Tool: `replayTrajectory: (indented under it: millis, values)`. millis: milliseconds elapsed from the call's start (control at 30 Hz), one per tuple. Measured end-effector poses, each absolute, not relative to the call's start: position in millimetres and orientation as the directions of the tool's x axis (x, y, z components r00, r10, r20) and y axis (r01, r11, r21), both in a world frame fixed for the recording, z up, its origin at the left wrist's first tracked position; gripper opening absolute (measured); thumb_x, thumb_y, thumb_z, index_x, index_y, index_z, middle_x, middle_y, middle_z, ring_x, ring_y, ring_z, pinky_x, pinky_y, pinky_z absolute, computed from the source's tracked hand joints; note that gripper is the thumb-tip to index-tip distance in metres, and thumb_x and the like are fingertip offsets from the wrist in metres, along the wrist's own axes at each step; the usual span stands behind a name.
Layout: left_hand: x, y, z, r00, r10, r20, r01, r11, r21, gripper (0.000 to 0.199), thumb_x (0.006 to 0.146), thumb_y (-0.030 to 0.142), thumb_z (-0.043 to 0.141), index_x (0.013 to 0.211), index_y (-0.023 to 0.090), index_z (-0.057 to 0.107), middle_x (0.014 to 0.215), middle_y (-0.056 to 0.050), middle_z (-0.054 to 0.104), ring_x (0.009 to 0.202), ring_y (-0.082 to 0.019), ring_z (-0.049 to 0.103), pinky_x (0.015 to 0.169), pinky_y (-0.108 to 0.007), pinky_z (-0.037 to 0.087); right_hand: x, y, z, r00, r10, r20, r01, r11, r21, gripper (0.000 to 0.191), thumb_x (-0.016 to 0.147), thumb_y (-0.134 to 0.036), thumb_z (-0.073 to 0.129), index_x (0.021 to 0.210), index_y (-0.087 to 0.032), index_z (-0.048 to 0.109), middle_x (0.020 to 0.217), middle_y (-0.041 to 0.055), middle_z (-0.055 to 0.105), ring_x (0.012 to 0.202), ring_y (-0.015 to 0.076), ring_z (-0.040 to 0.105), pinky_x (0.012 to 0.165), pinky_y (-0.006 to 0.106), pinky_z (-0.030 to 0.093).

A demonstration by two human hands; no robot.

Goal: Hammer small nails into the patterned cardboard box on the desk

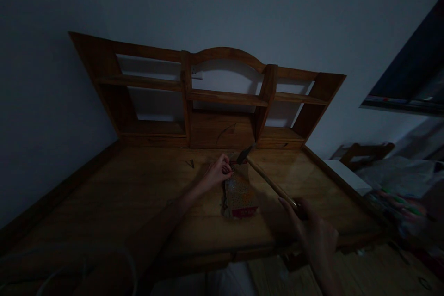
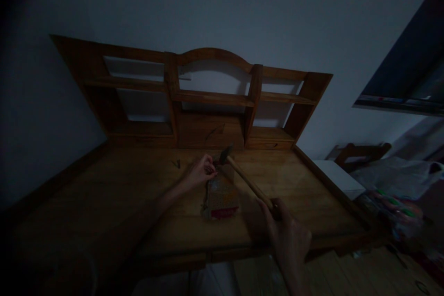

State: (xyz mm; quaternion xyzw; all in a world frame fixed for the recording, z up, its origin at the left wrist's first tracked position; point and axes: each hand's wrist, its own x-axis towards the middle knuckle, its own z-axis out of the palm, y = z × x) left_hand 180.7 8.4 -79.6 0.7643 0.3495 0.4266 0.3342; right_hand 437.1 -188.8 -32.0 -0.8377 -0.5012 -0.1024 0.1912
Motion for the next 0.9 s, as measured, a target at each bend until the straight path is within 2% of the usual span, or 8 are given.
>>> replayTrajectory:
  millis: [200, 400, 533, 667, 900]
  values:
    - [180, 6, -77, 0.355, 0.845, 0.401, 0.331, -0.515, 0.791, 0.031, 0.072, 0.024, 0.066, 0.084, 0.022, 0.037, 0.075, 0.005, 0.063, 0.068, -0.011, 0.061, 0.06, -0.021, 0.044, 433, -191, -28, 0.419, 0.82, 0.39, 0.907, -0.365, -0.208, 0.04, 0.085, -0.063, 0.047, 0.102, -0.033, 0.067, 0.073, 0.0034, 0.072, 0.069, 0.0266, 0.068, 0.055, 0.028, 0.035]
    - [180, 5, -76, 0.35, 0.86, 0.372, 0.415, -0.498, 0.762, 0.03, 0.069, 0.024, 0.067, 0.078, 0.021, 0.039, 0.073, 0.005, 0.061, 0.066, -0.011, 0.058, 0.057, -0.02, 0.04, 434, -188, -21, 0.315, 0.883, 0.347, 0.949, -0.299, -0.101, 0.039, 0.085, -0.061, 0.048, 0.101, -0.031, 0.068, 0.066, 0.0042, 0.071, 0.064, 0.0261, 0.068, 0.051, 0.027, 0.03]
    - [180, 4, -75, 0.37, 0.849, 0.378, 0.383, -0.51, 0.77, 0.026, 0.072, 0.025, 0.066, 0.077, 0.021, 0.042, 0.071, 0.005, 0.061, 0.064, -0.01, 0.058, 0.056, -0.019, 0.04, 433, -188, -15, 0.336, 0.847, 0.412, 0.942, -0.3, -0.151, 0.04, 0.084, -0.062, 0.05, 0.1, -0.031, 0.068, 0.068, 0.0034, 0.072, 0.062, 0.0249, 0.068, 0.05, 0.026, 0.03]
    - [180, 2, -71, 0.363, 0.846, 0.391, 0.397, -0.52, 0.756, 0.026, 0.071, 0.025, 0.067, 0.075, 0.02, 0.042, 0.07, 0.004, 0.062, 0.063, -0.011, 0.058, 0.055, -0.02, 0.039, 428, -190, -12, 0.367, 0.832, 0.416, 0.93, -0.312, -0.195, 0.04, 0.084, -0.063, 0.048, 0.099, -0.032, 0.067, 0.066, 0.0016, 0.071, 0.064, 0.0243, 0.068, 0.05, 0.025, 0.03]
    - [180, 1, -68, 0.351, 0.856, 0.381, 0.411, -0.506, 0.759, 0.026, 0.069, 0.02, 0.068, 0.075, 0.02, 0.042, 0.071, 0.005, 0.064, 0.064, -0.011, 0.059, 0.055, -0.019, 0.038, 428, -189, -23, 0.318, 0.849, 0.421, 0.945, -0.32, -0.069, 0.039, 0.085, -0.061, 0.048, 0.099, -0.031, 0.069, 0.062, 0.0032, 0.07, 0.057, 0.024, 0.066, 0.048, 0.026, 0.025]
